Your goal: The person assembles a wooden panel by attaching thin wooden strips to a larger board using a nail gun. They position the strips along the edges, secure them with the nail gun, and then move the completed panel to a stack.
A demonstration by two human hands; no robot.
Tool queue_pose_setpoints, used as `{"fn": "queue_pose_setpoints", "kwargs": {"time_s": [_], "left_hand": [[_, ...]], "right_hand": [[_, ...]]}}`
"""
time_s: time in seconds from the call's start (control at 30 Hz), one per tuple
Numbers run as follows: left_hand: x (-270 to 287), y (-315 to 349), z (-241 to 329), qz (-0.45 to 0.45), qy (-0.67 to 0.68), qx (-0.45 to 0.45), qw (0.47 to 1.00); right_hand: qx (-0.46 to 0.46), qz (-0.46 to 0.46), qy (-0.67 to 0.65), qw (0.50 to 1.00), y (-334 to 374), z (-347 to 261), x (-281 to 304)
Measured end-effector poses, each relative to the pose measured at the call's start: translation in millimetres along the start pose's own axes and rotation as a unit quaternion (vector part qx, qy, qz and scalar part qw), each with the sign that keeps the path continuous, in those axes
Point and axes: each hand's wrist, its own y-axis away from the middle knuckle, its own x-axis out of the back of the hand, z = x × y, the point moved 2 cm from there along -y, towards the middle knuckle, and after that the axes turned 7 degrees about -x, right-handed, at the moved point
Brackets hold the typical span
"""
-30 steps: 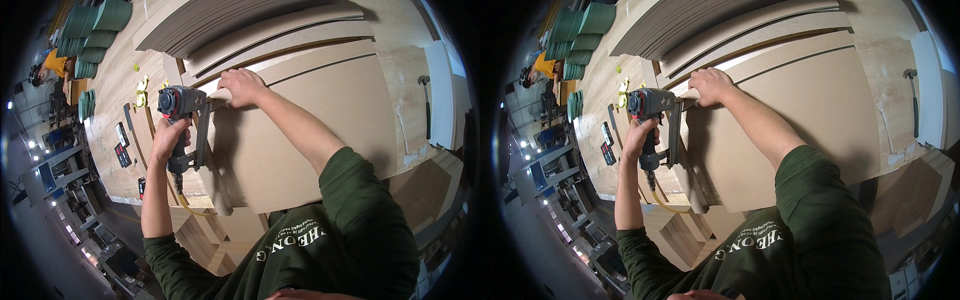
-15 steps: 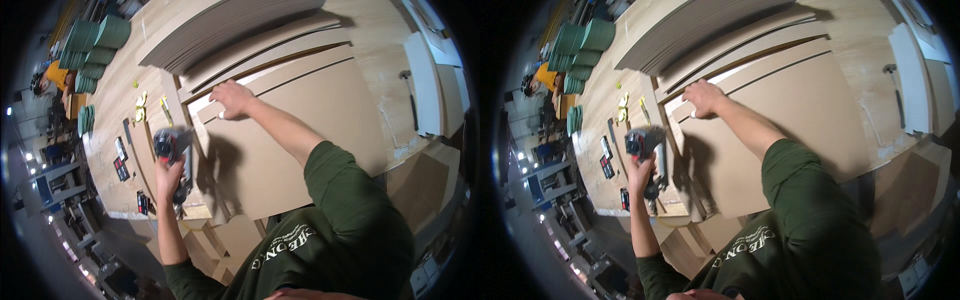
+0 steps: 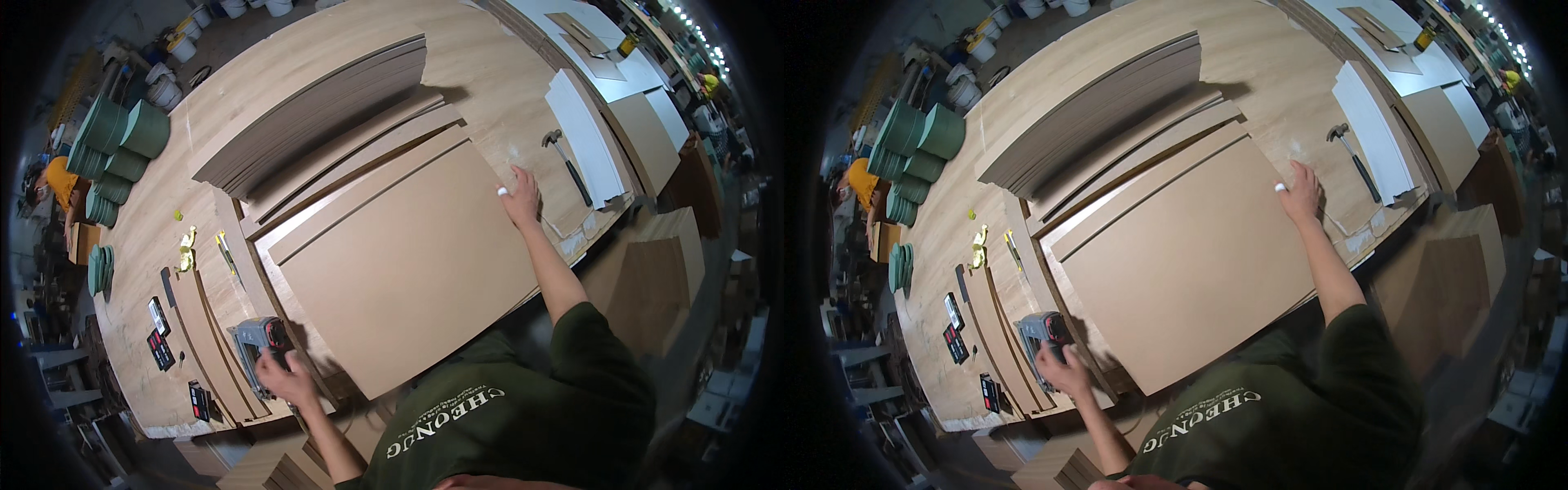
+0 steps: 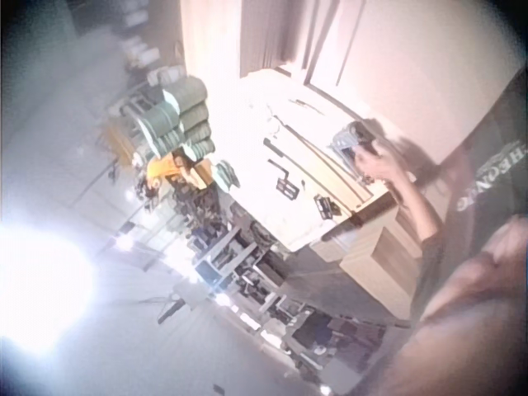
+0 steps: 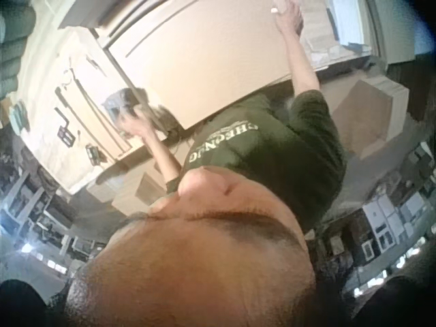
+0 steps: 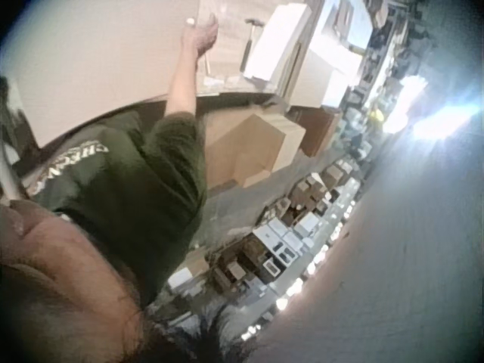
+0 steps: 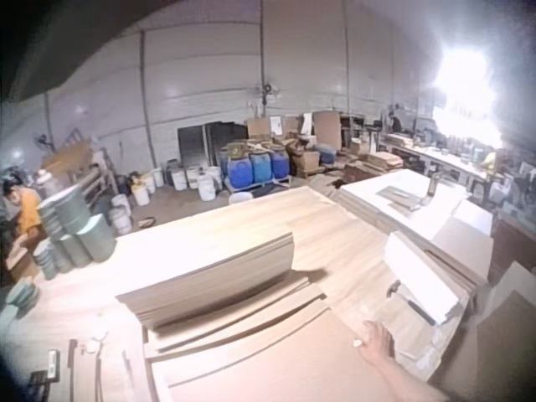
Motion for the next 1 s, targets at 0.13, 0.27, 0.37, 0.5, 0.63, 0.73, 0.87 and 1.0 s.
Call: {"fn": "queue_pose_setpoints", "kwargs": {"time_s": [0.13, 0.27, 0.37, 0.5, 0.63, 0.73, 0.87, 1.0], "left_hand": [[-26, 60, 87, -0.18, 0.134, -0.054, 0.973], [-50, 107, 130, -0.225, 0.052, -0.065, 0.971], [-52, 105, 133, -0.208, 0.066, -0.049, 0.975], [-56, 92, 111, -0.179, 0.06, -0.055, 0.98], [-55, 77, 96, -0.165, 0.065, -0.067, 0.982], [-63, 63, 87, -0.156, 0.077, -0.078, 0.982], [-67, 63, 89, -0.147, 0.061, -0.093, 0.983], [-67, 66, 91, -0.137, 0.048, -0.075, 0.987]], "right_hand": [[-0.039, -0.043, -0.105, 0.993, 7, 25, -16], [-0.047, -0.083, -0.091, 0.991, 15, 21, -21], [-0.043, -0.079, -0.104, 0.991, 19, 19, -25], [-0.047, -0.114, -0.108, 0.986, 27, 1, -23], [-0.064, -0.152, -0.101, 0.981, 32, -22, -11], [-0.044, -0.114, -0.076, 0.99, 34, -31, -11], [-0.045, -0.13, -0.072, 0.988, 31, -28, -11], [-0.047, -0.147, -0.097, 0.983, 34, -30, -10]]}}
